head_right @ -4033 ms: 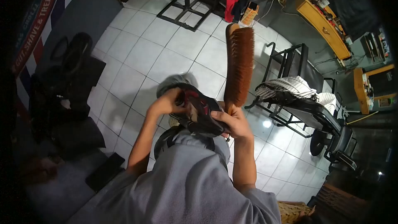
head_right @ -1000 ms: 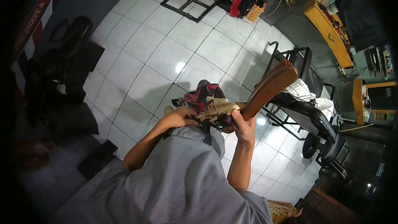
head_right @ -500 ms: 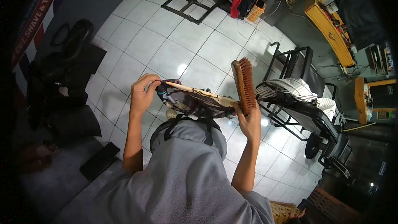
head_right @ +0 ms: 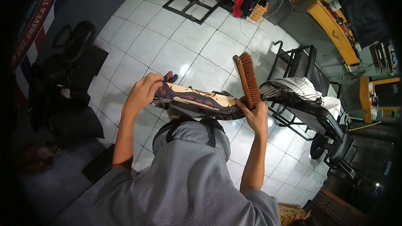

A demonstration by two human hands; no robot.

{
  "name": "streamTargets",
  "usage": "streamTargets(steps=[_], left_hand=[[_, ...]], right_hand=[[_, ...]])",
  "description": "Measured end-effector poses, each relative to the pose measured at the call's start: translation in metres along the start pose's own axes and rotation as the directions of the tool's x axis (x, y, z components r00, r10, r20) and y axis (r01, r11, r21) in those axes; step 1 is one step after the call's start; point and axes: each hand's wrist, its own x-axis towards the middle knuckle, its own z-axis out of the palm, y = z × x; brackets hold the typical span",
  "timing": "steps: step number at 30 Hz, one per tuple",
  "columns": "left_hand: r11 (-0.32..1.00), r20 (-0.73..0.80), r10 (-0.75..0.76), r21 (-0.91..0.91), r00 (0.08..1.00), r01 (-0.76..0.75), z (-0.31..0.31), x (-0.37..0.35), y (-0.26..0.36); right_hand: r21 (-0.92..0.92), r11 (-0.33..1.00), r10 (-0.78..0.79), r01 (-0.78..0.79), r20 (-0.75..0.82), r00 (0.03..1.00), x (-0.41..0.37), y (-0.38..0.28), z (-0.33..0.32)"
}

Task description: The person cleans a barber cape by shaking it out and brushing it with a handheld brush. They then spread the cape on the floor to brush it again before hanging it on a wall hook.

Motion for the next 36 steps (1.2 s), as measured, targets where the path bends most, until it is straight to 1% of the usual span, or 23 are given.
streamTargets(steps=[3,6,9,12,13,15,16,17,18,19,20,21,22,24,25,26,27,28,30,31,34,36], left_hand=[[0.998,0.19,0.007,0.059,0.982,-0.019,-0.011,-0.002,0.01],[0.998,0.125,0.049,-0.05,0.991,-0.043,-0.006,-0.008,-0.003],[1.0,0.115,0.007,-0.021,0.993,-0.005,-0.007,-0.004,-0.004],[0.997,0.091,0.021,0.074,0.996,-0.027,-0.007,-0.004,-0.009],[0.999,0.068,0.015,0.047,0.998,-0.018,-0.007,-0.004,-0.008],[1.0,0.025,-0.007,-0.003,1.0,0.007,-0.006,-0.011,-0.004],[1.0,0.082,-0.006,-0.015,0.997,0.007,-0.006,-0.018,-0.004],[1.0,0.14,-0.005,-0.03,0.99,0.009,-0.007,-0.027,-0.004],[0.999,0.198,-0.002,-0.044,0.98,0.011,-0.009,-0.037,-0.003],[0.992,0.306,-0.094,-0.054,0.947,0.116,-0.011,-0.05,0.001],[0.992,0.348,-0.091,-0.049,0.933,0.115,-0.007,-0.071,-0.01],[0.992,0.392,-0.089,-0.043,0.916,0.115,-0.002,-0.094,-0.023],[0.981,0.442,-0.158,-0.029,0.883,0.19,-0.003,-0.112,-0.026],[0.943,0.538,-0.284,0.009,0.793,0.332,-0.004,-0.14,-0.025],[0.924,0.562,-0.311,-0.011,0.767,0.383,-0.003,-0.146,-0.02],[0.9,0.582,-0.338,-0.029,0.739,0.435,-0.002,-0.151,-0.015],[0.873,0.603,-0.364,-0.045,0.71,0.485,-0.002,-0.156,-0.01],[0.866,0.587,-0.372,-0.06,0.719,0.497,0.001,-0.164,-0.012],[0.853,0.55,-0.388,-0.088,0.739,0.514,0.01,-0.183,-0.025],[0.847,0.54,-0.424,-0.046,0.727,0.529,0.01,-0.188,-0.028],[0.834,0.484,-0.464,-0.043,0.742,0.55,0.015,-0.201,-0.03],[0.852,0.493,-0.449,-0.017,0.745,0.524,0.013,-0.212,-0.035]], right_hand=[[0.141,0.988,0.071,-0.063,-0.056,0.996,-0.003,0.006,0.003],[0.069,0.994,0.081,-0.082,0.017,0.997,-0.003,0.002,-0.004],[-0.043,0.998,-0.041,0.045,0.108,0.993,-0.001,0.003,-0.007],[-0.213,0.968,-0.052,0.134,0.353,0.934,-0.001,0.016,-0.008],[-0.225,0.974,0.061,0.04,0.426,0.903,0.001,0.02,-0.005],[-0.161,0.987,0.102,-0.016,0.543,0.834,-0.002,0.021,-0.004],[-0.131,0.99,0.12,-0.051,0.599,0.792,-0.005,0.02,-0.004],[-0.095,0.992,0.128,-0.087,0.615,0.778,-0.01,0.032,-0.001],[-0.169,0.981,0.186,-0.098,0.656,0.731,-0.014,0.035,-0.001],[-0.174,0.982,0.174,-0.075,0.671,0.721,-0.019,0.04,-0.001],[-0.178,0.983,0.163,-0.053,0.687,0.708,-0.027,0.05,0.0],[-0.164,0.977,0.211,-0.135,0.7,0.682,-0.037,0.061,0.004],[-0.178,0.979,0.193,-0.095,0.696,0.692,-0.047,0.065,0.006],[-0.212,0.971,0.237,-0.114,0.756,0.611,-0.071,0.11,0.017],[-0.1,0.983,0.176,-0.153,0.755,0.632,-0.084,0.123,0.02],[-0.003,0.97,0.169,-0.242,0.724,0.669,-0.094,0.127,0.025],[0.02,0.957,0.19,-0.288,0.708,0.68,-0.102,0.137,0.03],[0.042,0.942,0.212,-0.332,0.692,0.69,-0.108,0.145,0.032],[0.06,0.93,0.246,-0.363,0.633,0.734,-0.116,0.142,0.035],[0.071,0.924,0.262,-0.377,0.601,0.755,-0.119,0.141,0.037],[0.04,0.947,0.259,-0.318,0.49,0.833,-0.13,0.149,0.042],[-0.075,0.939,0.333,-0.337,0.458,0.825,-0.134,0.158,0.046]])
